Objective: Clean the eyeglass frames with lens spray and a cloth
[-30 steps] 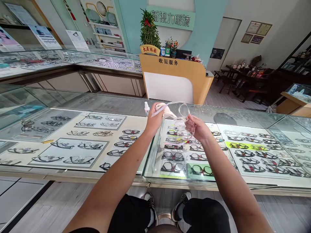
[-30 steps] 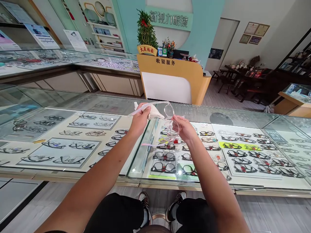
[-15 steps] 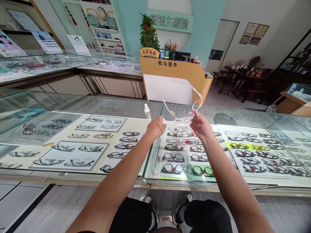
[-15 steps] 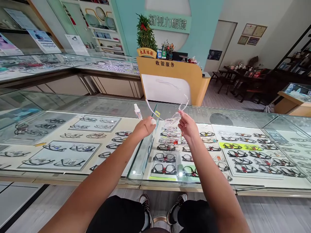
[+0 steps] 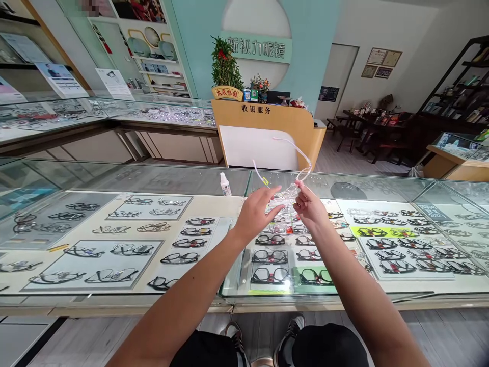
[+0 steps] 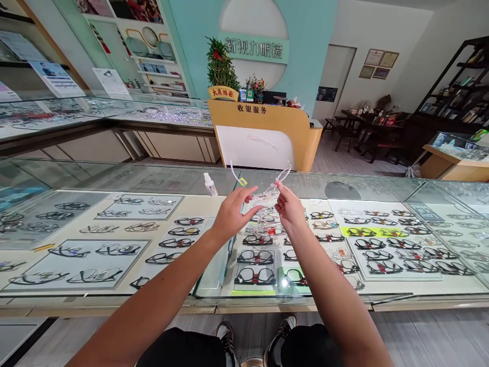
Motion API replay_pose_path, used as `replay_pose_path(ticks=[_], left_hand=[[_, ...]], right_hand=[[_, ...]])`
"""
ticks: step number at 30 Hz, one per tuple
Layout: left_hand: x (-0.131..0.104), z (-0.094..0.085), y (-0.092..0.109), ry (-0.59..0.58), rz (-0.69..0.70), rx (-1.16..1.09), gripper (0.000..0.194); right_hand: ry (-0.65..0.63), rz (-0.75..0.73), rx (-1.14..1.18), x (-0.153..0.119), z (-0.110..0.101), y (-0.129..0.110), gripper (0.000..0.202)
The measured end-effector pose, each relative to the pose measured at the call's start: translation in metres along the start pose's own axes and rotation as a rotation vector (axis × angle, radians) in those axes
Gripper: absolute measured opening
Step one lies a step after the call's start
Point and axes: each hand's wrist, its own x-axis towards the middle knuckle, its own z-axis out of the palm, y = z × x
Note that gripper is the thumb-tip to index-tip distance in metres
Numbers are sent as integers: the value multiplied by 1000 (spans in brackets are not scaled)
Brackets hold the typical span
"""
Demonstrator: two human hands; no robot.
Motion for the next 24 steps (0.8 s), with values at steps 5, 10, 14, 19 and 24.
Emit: replay_pose_path(ticks=[5, 10, 14, 19, 24], left_hand=[[3, -3, -1, 58, -64, 26, 27], [6, -7, -2, 72, -22, 27, 24], [8, -9, -3, 55, -40, 33, 22], [9, -14, -7, 17, -18, 51, 25], [11, -19, -8, -2, -36, 50, 24]], right_hand=[[-15, 25, -28, -5, 5, 4, 45], [9, -19, -106, -9, 8, 2, 45], [18, -33, -139, -10, 9, 2, 45], [22, -26, -131, -7, 8, 5, 46], [34, -54, -166, -3, 6, 9, 38]])
